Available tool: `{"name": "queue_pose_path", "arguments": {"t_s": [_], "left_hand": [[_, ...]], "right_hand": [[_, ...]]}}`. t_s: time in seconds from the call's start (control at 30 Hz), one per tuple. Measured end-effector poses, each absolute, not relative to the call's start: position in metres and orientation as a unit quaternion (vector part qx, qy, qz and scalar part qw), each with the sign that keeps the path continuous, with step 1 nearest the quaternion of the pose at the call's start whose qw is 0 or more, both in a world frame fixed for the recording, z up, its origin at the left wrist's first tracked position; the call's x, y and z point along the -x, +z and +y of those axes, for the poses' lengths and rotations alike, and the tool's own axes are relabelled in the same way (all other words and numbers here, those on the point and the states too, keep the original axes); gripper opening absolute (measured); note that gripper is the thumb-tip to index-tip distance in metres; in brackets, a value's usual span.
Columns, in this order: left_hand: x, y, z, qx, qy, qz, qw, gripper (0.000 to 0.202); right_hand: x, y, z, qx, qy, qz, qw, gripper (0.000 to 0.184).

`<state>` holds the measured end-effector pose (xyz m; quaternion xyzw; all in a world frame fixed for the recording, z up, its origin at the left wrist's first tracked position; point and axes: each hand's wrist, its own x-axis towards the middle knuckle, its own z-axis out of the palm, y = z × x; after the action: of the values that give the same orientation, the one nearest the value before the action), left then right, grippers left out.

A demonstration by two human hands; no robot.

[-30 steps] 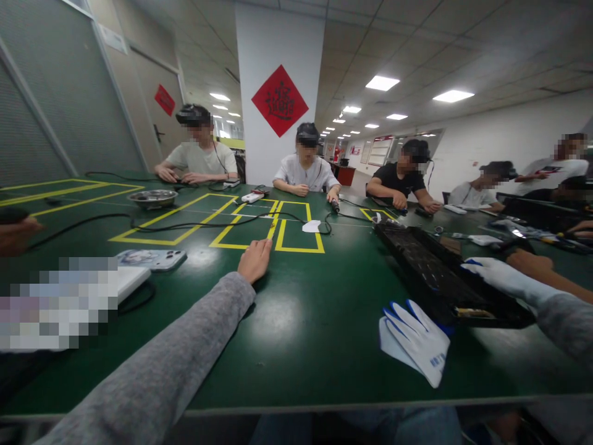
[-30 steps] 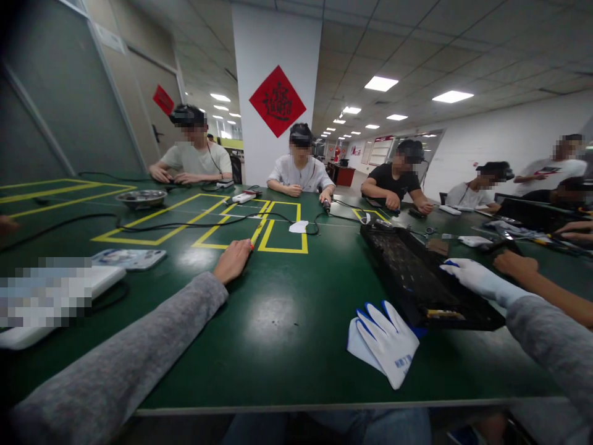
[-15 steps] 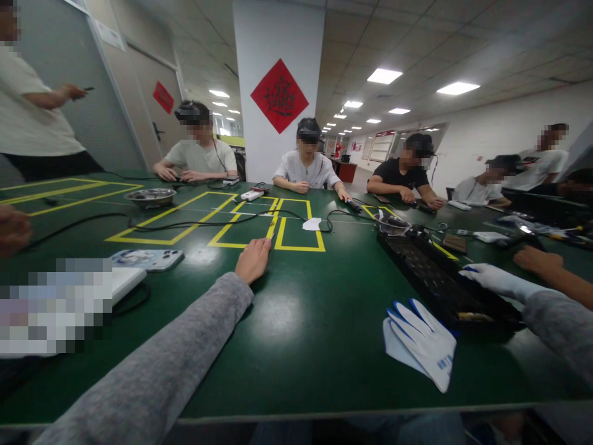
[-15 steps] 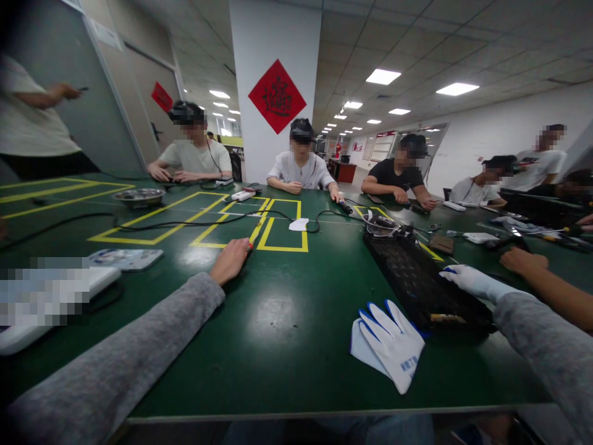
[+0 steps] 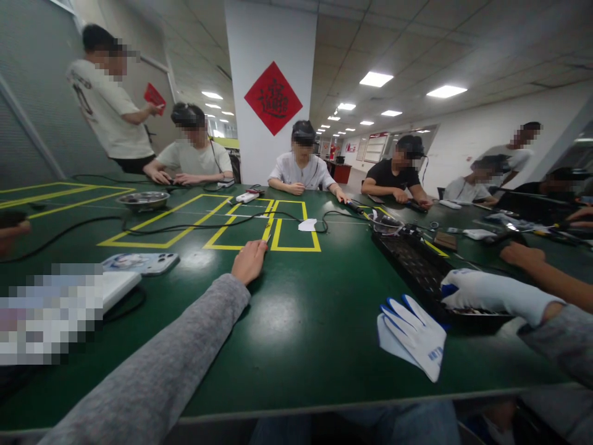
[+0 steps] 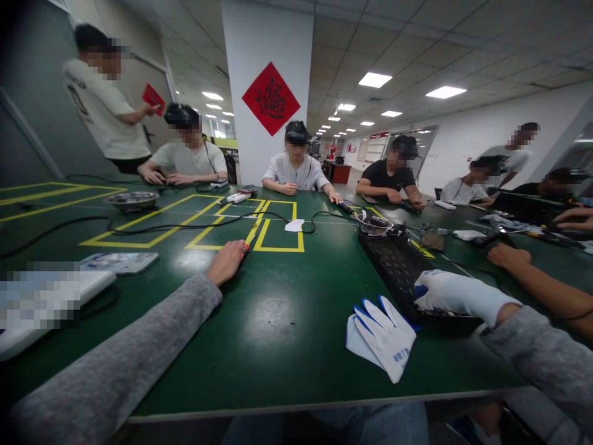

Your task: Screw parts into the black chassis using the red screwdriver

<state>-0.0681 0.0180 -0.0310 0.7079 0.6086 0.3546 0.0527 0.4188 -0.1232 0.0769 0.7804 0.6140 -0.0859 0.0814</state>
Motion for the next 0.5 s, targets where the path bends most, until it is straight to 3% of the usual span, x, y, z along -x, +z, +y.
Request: {"name": "queue_pose_path", "arguments": {"t_s": [0.5], "left_hand": [[0.067,-0.031,0.018,-0.686,0.362,0.629,0.058,0.052]], "right_hand": [[-0.421,0.068,-0.111,-0.764,-0.089,0.633,0.084,0.025]]}}
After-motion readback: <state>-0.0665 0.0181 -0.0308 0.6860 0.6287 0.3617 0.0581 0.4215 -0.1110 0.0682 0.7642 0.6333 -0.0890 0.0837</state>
